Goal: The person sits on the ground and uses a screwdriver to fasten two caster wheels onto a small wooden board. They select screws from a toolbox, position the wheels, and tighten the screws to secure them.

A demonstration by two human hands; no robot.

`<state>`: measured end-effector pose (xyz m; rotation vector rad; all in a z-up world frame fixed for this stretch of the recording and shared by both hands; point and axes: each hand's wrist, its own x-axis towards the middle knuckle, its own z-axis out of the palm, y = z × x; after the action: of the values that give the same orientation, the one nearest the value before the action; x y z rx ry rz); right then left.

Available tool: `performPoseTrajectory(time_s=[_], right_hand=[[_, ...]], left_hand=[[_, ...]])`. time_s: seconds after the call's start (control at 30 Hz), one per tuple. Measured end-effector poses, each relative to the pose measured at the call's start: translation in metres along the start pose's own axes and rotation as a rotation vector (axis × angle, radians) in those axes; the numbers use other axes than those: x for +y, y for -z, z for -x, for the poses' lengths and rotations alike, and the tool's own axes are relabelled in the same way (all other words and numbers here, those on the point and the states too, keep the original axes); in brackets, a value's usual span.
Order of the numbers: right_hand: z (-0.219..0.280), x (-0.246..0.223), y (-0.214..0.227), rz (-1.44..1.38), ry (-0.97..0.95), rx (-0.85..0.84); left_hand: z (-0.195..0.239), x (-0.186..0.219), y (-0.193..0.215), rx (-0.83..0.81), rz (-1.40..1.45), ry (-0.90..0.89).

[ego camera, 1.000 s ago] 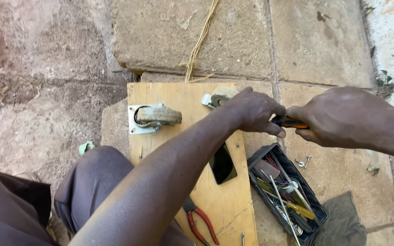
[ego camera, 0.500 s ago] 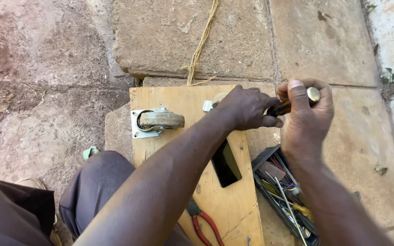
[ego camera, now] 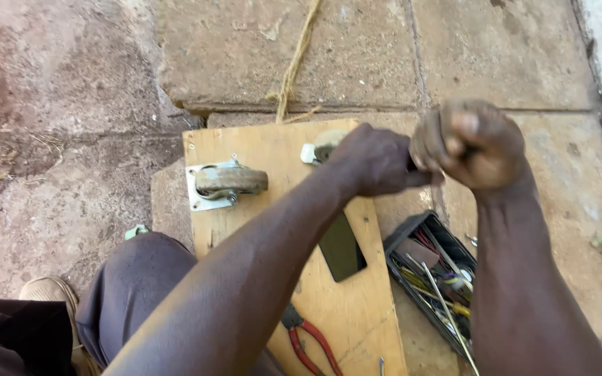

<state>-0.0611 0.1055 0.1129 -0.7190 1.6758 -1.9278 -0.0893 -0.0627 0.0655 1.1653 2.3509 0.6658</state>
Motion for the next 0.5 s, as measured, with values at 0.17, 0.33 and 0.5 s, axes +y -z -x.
performPoseTrajectory(time_s=[0.17, 0.33, 0.5], right_hand=[[-0.013, -0.005, -0.081, 0.288, 0.105, 1.326], [-0.023, -0.012, -0.08, 0.086, 0.22, 1.61], [0.011, -0.018, -0.008, 0.267, 0.078, 0.129]], left_hand=[[-0.008, 0.006, -0.004, -0.004, -0.071, 0.005], [-0.022, 0.011, -0.023, 0.089, -0.023, -0.036], [-0.011, 0.008, -0.004, 0.006, -0.087, -0.042]])
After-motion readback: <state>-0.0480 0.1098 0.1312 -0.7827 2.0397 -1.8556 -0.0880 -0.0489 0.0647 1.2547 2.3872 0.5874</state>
